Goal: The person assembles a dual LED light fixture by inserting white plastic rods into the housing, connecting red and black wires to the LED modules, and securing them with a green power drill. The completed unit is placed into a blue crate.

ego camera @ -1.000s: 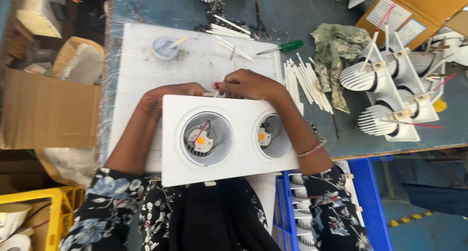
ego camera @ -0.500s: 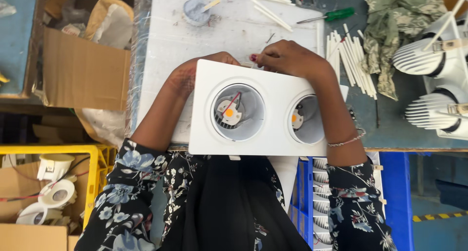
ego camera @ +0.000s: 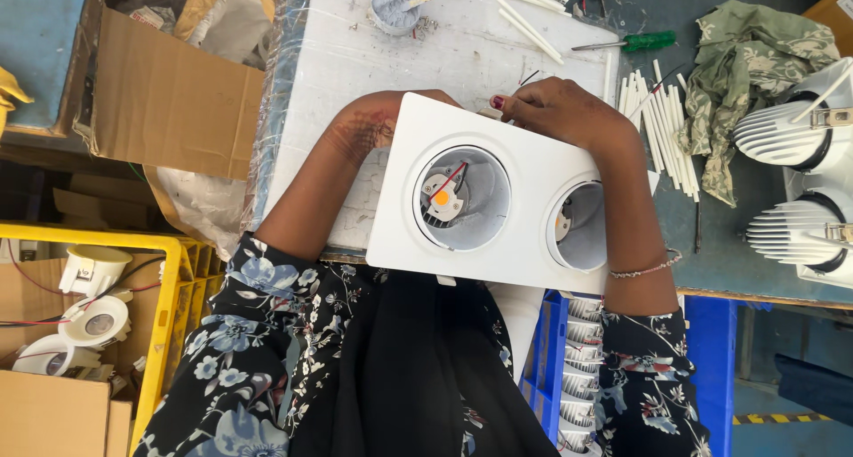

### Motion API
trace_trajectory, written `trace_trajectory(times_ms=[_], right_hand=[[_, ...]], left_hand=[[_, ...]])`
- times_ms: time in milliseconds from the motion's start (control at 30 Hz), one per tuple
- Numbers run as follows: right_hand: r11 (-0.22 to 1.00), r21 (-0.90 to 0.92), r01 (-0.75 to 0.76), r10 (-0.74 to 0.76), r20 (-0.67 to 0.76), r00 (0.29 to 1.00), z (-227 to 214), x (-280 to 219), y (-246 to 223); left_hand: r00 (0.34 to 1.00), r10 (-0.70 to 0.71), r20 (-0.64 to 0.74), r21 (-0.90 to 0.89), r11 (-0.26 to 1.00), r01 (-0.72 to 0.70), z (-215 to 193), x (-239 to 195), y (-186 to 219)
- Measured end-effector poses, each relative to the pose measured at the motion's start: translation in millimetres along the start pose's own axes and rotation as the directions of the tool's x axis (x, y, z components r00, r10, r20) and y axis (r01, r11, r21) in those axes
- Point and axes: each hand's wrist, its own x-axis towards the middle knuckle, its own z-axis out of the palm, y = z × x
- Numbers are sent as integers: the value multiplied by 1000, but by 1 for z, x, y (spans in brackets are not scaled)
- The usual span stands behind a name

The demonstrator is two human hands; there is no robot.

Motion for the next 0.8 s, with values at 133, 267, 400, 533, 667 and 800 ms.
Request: trace_trajectory(times_ms=[133,267,400,533,667,800], right_hand=[[998,10,-69,69,1,998,0,-2,1],[996,27,-84,84,-8,996,-1,-5,-2],[997,45,-66,66,3,998,-2,-6,-6],[992,78,-95,93,25,995,-1,-5,-8],[994,108,-31,27,37,999,-2,-6,-9],[996,12,-91,91,7,996,-3,-7,-12]], left_hand=[[983,-178,-33,9,984,179,8,12,-1],[946,-306,-104,71,947,314,12,28,-3],[919,-392,-50,77,916,394,13,34,1],[923,-362,129,-62,926,372,16,30,7],[919,-381,100,-44,921,386,19,26,11],[924,-382,-34,7,924,382,18,24,11]])
